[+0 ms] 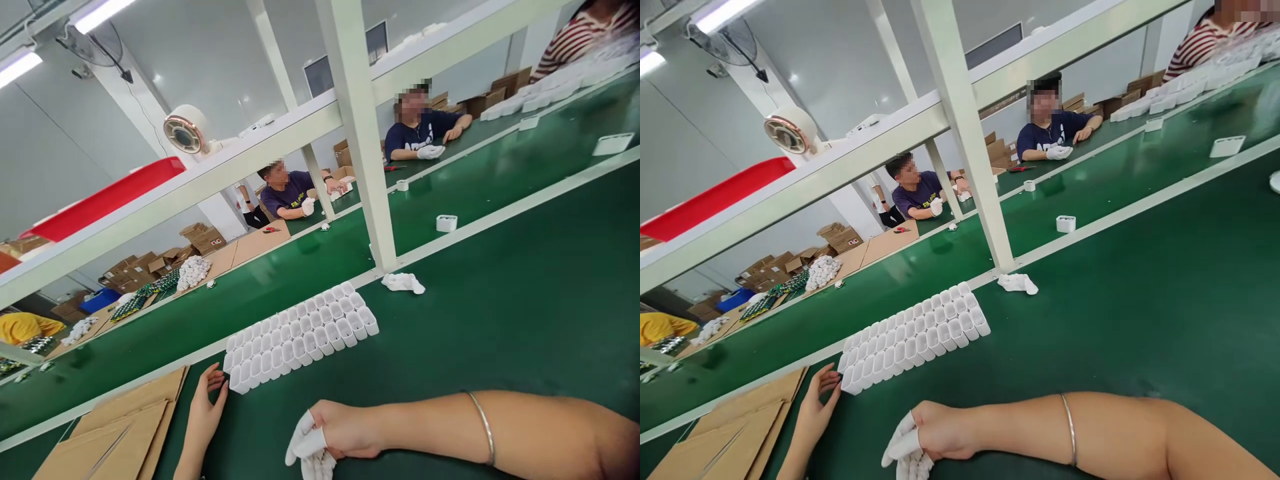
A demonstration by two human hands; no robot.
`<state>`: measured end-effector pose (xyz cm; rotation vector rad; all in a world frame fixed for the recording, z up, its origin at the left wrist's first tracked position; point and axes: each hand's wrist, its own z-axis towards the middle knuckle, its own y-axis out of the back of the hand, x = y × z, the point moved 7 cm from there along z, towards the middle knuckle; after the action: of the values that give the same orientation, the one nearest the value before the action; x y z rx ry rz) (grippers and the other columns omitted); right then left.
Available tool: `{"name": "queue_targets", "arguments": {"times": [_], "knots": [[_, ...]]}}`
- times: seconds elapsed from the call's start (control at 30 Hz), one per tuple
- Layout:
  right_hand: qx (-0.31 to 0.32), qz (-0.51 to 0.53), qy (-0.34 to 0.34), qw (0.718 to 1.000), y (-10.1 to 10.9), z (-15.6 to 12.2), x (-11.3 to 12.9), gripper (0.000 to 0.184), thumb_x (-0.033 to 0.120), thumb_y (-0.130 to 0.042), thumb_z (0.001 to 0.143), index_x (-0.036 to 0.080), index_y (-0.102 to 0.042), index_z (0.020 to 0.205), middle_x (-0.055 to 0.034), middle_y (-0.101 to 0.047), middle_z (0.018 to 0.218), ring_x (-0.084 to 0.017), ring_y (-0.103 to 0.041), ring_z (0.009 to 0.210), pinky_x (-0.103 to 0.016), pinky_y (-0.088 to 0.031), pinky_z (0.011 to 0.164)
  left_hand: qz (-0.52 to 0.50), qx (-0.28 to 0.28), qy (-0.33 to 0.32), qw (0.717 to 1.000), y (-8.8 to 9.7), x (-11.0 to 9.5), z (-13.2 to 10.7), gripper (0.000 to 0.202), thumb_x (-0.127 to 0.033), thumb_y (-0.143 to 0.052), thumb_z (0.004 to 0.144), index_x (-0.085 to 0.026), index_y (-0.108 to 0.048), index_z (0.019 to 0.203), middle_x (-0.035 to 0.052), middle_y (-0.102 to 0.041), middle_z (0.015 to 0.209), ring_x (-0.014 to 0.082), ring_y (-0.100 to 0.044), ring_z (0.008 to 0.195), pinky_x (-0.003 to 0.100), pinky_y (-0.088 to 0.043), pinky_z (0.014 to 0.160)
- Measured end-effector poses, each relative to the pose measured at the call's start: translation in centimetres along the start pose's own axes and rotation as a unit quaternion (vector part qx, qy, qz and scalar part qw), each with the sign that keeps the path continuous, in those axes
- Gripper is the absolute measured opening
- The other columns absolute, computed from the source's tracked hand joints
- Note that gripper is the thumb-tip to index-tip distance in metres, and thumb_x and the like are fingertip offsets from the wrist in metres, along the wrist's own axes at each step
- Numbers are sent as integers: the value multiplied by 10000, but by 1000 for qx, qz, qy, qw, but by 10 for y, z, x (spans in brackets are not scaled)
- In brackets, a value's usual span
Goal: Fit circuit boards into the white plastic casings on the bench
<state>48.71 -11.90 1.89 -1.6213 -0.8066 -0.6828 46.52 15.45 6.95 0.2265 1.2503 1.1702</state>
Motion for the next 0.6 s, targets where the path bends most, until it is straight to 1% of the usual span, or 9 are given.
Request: {"name": "queue_targets", "arguments": {"times": [0.13,0.27,0.33,0.43,0.53,0.6], "knots": [[-5,-8,4,1000,1,1,-2,442,429,-868,474,122,-732,760,9,-601,517,-131,-631,506,-216,-510,506,4,-9,3,1000,1,-4,2,633,-643,-603,705,-189,-492,1132,71,-620,953,268,-662,899,500,-551,868],[-30,-23,22,999,3,-2,2,484,411,-904,399,134,-744,762,30,-600,521,-57,-554,436,-122,-419,407,9,-6,5,1000,0,-1,5,592,-595,-607,715,-187,-501,1129,71,-619,963,265,-659,894,492,-550,863],[-25,-31,18,999,4,-2,1,547,446,-907,361,133,-748,781,32,-596,518,-45,-527,413,-108,-390,372,12,-4,3,1000,-2,0,5,583,-574,-594,724,-178,-496,1140,79,-610,975,262,-653,900,488,-545,866],[-4,-43,10,999,4,-1,-2,592,488,-899,348,128,-747,793,25,-606,541,-41,-518,409,-104,-385,362,22,5,6,1000,-4,2,4,593,-562,-558,740,-161,-478,1170,101,-599,1002,265,-645,920,485,-538,869],[12,-66,36,997,2,-5,1,567,444,-908,384,145,-743,836,24,-626,594,-40,-540,443,-92,-396,388,29,22,16,999,-8,2,4,610,-550,-529,759,-157,-446,1218,124,-595,1052,274,-641,946,491,-530,872],[28,-101,64,993,-7,-16,11,525,449,-882,491,152,-738,899,15,-638,627,-52,-570,480,-100,-422,422,25,30,20,999,-11,3,3,626,-544,-527,758,-158,-426,1241,139,-596,1083,288,-636,968,503,-523,874]]}}
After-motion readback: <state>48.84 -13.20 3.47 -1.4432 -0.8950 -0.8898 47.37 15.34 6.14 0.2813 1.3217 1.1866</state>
